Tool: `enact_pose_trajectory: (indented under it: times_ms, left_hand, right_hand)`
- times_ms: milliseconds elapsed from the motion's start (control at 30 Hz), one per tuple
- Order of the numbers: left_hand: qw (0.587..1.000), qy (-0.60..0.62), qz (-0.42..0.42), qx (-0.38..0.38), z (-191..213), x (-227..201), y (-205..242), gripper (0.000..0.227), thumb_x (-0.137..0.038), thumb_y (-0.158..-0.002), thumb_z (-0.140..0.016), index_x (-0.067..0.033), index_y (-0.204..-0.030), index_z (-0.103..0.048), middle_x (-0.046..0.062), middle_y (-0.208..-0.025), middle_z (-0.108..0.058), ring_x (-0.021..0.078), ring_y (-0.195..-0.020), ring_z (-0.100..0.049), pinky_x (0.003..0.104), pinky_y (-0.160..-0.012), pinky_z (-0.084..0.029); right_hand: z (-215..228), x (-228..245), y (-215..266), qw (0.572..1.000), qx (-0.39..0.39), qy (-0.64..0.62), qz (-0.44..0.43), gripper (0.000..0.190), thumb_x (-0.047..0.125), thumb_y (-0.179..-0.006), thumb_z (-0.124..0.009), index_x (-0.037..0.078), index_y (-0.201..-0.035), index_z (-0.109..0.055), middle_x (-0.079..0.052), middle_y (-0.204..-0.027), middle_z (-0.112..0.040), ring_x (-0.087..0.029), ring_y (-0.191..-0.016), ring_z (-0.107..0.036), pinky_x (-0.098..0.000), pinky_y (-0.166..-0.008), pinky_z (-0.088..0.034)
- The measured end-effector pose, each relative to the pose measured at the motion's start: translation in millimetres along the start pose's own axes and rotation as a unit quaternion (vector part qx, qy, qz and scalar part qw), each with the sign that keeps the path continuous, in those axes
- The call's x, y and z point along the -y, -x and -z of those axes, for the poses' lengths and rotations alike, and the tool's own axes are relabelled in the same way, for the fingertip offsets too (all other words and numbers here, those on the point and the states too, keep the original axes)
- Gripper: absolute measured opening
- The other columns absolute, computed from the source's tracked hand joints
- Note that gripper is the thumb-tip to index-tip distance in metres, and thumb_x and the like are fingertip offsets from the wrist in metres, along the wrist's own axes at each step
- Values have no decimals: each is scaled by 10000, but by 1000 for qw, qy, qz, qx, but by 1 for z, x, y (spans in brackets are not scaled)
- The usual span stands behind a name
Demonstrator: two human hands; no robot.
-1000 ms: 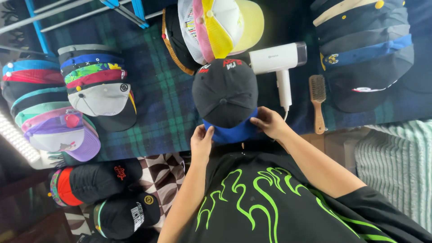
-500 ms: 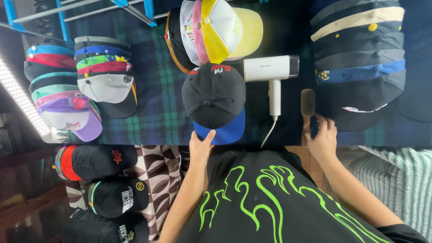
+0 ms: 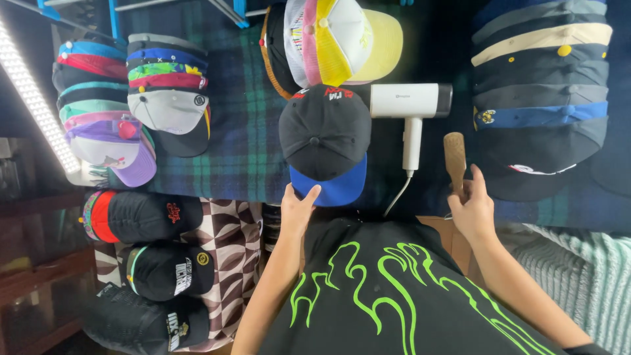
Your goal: Cleaning and reshaping baseball caps using a handheld steamer and a brush
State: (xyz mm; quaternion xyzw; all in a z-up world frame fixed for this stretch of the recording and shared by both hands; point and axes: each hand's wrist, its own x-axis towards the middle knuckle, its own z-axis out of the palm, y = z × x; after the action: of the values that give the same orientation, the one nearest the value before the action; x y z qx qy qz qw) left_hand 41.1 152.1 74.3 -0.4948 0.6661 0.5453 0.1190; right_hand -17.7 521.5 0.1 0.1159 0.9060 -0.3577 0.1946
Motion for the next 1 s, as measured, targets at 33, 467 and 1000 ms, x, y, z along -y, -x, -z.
enact_pose_trajectory:
  times_ms: [33,467,1000]
  left_hand:
    - [1000,4,2,0,2,6,-5,760,-330,-847,-853,5,-1419,-482,321,-1378,-535,466,-1208,-619,422,-869,-656]
    - [993,66,-66,67,27,43,-61,533,-152,-892,-738,18,-1356,-540,290,-1201,-633,389,-1106,-650,421,-807,-640]
    - [971,22,-135,194,63,35,-84,228,-238,-836,-740,-122,-996,-626,-2,-859,-686,111,-732,-564,283,-705,-483]
  right_hand:
    - [4,13,7,1000,1,4,2,819,169,-882,-634,184,-1632,-305,-107,-1251,-695,-368,-1130,-665,-523,-1017,-509]
    - [-11,220,66,900,91,-27,425,467,211,-848,-748,232,-1313,-707,-25,-1069,-739,-246,-881,-735,-366,-732,-609]
    - [-1,328,37,655,146,430,604,479,371,-942,-602,446,-1414,-562,58,-714,-460,-195,-434,-479,-333,-293,-360]
